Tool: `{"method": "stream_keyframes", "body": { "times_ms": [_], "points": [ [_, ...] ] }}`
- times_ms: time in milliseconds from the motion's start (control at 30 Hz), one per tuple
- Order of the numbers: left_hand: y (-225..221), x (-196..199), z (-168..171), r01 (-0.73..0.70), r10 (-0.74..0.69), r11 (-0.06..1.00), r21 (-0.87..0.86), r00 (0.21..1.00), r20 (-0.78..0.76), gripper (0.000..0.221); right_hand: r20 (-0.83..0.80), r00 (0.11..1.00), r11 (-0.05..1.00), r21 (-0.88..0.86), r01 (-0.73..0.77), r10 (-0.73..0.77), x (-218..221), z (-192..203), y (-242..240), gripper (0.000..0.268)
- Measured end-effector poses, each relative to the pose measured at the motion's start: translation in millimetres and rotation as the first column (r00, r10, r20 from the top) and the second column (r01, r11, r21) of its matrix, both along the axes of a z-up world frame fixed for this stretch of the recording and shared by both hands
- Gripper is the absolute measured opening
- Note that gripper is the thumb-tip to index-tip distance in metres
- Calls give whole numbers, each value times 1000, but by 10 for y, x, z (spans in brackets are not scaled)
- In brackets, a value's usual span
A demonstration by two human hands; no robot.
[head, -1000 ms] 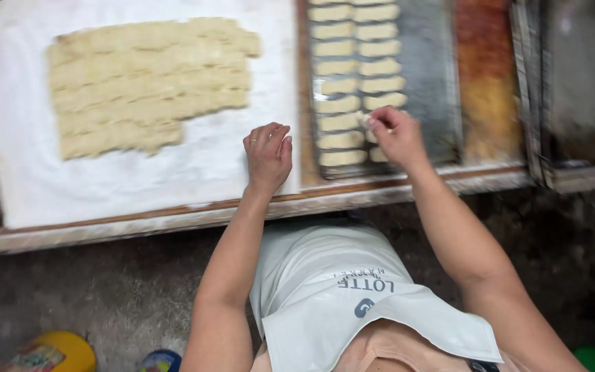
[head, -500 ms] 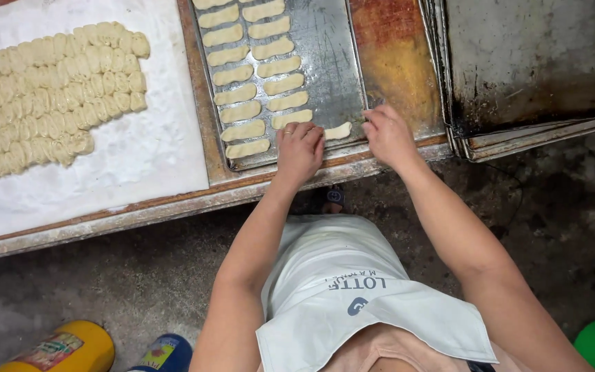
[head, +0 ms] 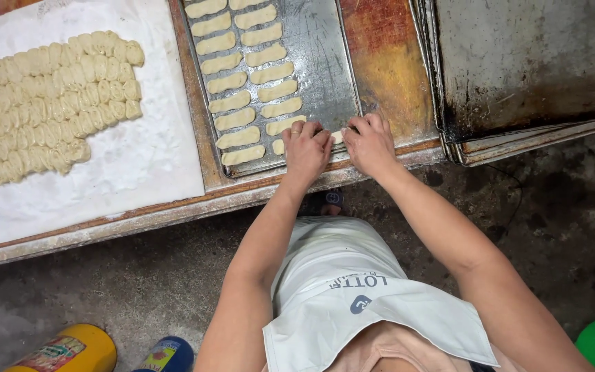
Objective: The person is picking up small, pre-cut pieces of dough from a large sheet and arranging them in neat rows on a metal baking tray.
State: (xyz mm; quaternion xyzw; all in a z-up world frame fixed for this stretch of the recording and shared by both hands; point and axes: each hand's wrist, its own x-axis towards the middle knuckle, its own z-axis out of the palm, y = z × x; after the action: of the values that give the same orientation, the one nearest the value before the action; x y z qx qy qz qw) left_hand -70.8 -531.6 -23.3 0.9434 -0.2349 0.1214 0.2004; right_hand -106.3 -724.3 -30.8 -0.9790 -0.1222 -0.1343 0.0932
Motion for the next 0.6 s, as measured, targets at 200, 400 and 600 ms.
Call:
{"method": "stream_keyframes", "body": {
  "times_ms": [200, 400, 600],
  "points": [
    [11, -339, 737, 238, -174, 961, 139, 915, -365, 75, -650, 758, 972, -203, -117, -45, -178, 1106, 397, 71],
    [-4, -316, 1025, 281, -10, 881, 380, 816, -578, 89, -673, 725, 924, -354, -141, -147, -182, 1115, 346, 81],
    [95, -348, 883, 207, -55, 944, 259, 867, -494, 78, -729, 675, 940, -298, -166, -112, -117, 1069, 315, 82]
  ]
}}
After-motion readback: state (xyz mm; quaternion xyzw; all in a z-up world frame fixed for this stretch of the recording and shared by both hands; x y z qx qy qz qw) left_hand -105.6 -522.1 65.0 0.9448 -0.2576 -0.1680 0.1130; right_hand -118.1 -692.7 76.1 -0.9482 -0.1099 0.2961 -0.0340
